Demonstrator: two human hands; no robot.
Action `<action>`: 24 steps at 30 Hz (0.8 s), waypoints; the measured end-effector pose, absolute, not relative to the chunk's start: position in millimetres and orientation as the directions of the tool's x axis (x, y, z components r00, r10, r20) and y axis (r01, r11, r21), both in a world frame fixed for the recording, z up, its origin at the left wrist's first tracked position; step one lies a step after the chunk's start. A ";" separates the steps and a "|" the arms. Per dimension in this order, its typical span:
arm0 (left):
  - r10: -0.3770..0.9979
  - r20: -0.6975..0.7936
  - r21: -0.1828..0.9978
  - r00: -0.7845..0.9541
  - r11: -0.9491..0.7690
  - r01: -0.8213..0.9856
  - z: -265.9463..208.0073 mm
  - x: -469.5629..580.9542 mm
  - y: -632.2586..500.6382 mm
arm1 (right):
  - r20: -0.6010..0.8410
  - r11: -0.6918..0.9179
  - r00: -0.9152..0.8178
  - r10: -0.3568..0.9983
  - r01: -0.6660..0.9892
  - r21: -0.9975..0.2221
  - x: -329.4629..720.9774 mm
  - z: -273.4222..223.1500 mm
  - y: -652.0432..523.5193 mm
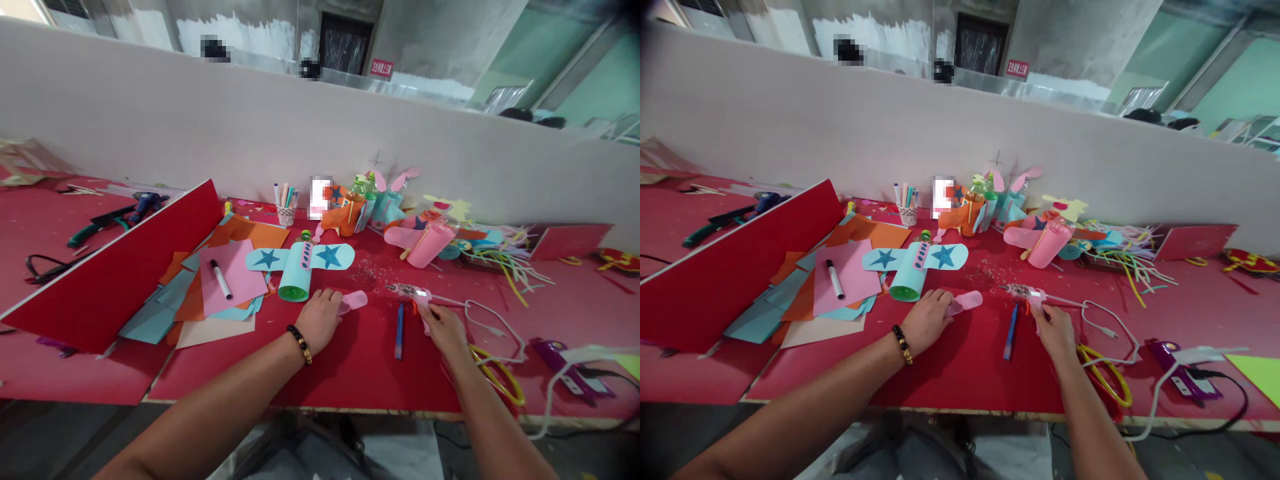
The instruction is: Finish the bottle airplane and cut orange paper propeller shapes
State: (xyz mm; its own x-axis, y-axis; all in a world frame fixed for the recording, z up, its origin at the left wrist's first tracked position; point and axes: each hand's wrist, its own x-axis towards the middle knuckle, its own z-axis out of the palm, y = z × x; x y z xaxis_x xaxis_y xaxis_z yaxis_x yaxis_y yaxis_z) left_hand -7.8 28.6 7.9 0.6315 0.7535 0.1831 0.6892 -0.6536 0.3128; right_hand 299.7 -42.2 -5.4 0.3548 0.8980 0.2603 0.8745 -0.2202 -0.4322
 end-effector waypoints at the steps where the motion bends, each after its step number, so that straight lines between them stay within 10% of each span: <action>1: 0.753 0.182 0.314 0.632 -0.654 0.688 8.1 -7.8 28.7 | 0.263 -0.231 0.362 0.894 0.877 -0.422 300.4 -7.4 -41.8; 17: 0.762 0.174 0.330 0.624 -0.642 0.692 13.5 -8.0 25.8 | 0.412 -0.292 0.321 0.853 0.947 -0.134 280.1 -7.7 -45.7; 24: 0.761 0.172 0.299 0.625 -0.645 0.703 11.8 -6.7 26.5 | 0.359 0.257 -0.214 0.909 0.963 -0.076 226.8 31.0 -22.3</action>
State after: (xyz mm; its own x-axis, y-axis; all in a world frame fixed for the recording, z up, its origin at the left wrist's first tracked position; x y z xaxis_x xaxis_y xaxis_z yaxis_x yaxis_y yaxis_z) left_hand -6.7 26.5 11.8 0.6250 0.7614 0.1721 0.7034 -0.6449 0.2989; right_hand 226.8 -22.3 31.0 -0.2138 0.9087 0.3585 0.9634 0.2569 -0.0764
